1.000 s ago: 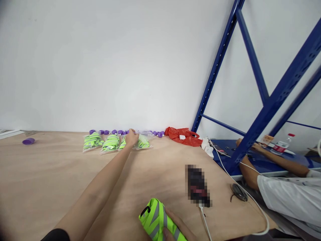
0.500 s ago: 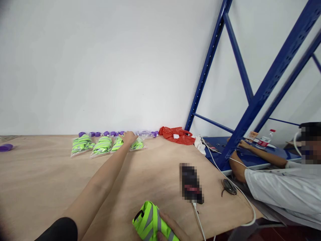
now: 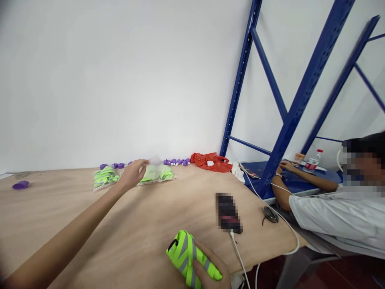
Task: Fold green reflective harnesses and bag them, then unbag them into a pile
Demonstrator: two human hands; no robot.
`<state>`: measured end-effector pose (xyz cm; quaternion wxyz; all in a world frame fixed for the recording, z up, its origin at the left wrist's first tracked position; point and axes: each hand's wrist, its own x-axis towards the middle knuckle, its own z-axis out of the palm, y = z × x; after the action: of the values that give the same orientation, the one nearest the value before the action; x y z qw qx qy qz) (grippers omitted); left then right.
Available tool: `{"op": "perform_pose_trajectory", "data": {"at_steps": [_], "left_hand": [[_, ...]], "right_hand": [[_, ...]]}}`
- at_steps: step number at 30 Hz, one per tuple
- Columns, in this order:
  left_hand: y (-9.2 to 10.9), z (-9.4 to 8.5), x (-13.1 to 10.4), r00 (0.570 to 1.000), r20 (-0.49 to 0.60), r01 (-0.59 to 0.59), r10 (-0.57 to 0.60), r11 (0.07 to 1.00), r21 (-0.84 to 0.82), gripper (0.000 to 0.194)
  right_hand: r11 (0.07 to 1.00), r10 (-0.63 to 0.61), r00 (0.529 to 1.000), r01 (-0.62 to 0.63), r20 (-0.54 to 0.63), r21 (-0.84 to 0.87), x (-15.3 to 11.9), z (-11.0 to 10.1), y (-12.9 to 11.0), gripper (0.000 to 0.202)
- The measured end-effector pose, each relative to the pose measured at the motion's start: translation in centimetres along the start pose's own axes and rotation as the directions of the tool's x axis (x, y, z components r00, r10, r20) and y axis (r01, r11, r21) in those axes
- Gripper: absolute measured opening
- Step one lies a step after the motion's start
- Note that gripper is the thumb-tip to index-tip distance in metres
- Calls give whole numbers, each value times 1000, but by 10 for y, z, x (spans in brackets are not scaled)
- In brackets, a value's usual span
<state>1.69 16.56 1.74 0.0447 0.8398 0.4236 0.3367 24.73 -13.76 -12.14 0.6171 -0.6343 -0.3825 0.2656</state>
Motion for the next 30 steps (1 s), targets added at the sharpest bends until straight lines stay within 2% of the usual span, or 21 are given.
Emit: {"op": "perform_pose_trajectory", "data": {"at_steps": [2,4,7,11,13,15,17,19,21,23,25,28,30], "left_hand": [[13,-20,-39,990,70,-123,123,992,1,23],[29,-33,-75,939,189,-285,287,958,-42,25],[51,-37,-112,888,310,-307,339,940,-151,38],[70,-22,-133,855,415,-300,312,949,-96,25],[79,-12,-137,843,448,-325,299,946,-19,31],[90,-4,-140,832,470,-344,295,939,19,40],[100,3,-141,822,479,-351,308,937,0,45],[107,6,-141,817,475,-329,328,941,-85,46],[109,6,-141,820,459,-275,343,938,-209,40],[106,3,-142,824,435,-222,362,914,-340,40],[102,-2,-144,824,411,-207,390,882,-423,48],[97,-7,-151,796,435,-241,421,880,-409,67],[95,-7,-155,753,479,-307,451,885,-350,78]], "right_hand": [[1000,-19,1000,19,2,9,0,3,-7,47],[1000,-28,1000,28,7,13,-1,5,-14,48],[999,-28,1000,29,-4,37,-3,9,-21,49],[995,-50,994,57,-93,78,-9,14,-26,51],[993,-98,982,108,-160,51,-13,17,-29,46],[974,-223,944,226,-244,-16,-20,21,-34,37],[913,-408,871,395,-273,-104,-27,27,-39,27],[820,-571,796,543,-201,-179,-33,31,-42,20],[745,-657,749,628,-85,-225,-34,33,-44,20],[691,-693,720,677,31,-253,-30,30,-42,26],[629,-720,675,733,163,-257,-22,26,-39,35],[558,-719,600,799,351,-223,-12,20,-33,46],[555,-696,585,806,415,-205,-8,19,-29,49]]}}
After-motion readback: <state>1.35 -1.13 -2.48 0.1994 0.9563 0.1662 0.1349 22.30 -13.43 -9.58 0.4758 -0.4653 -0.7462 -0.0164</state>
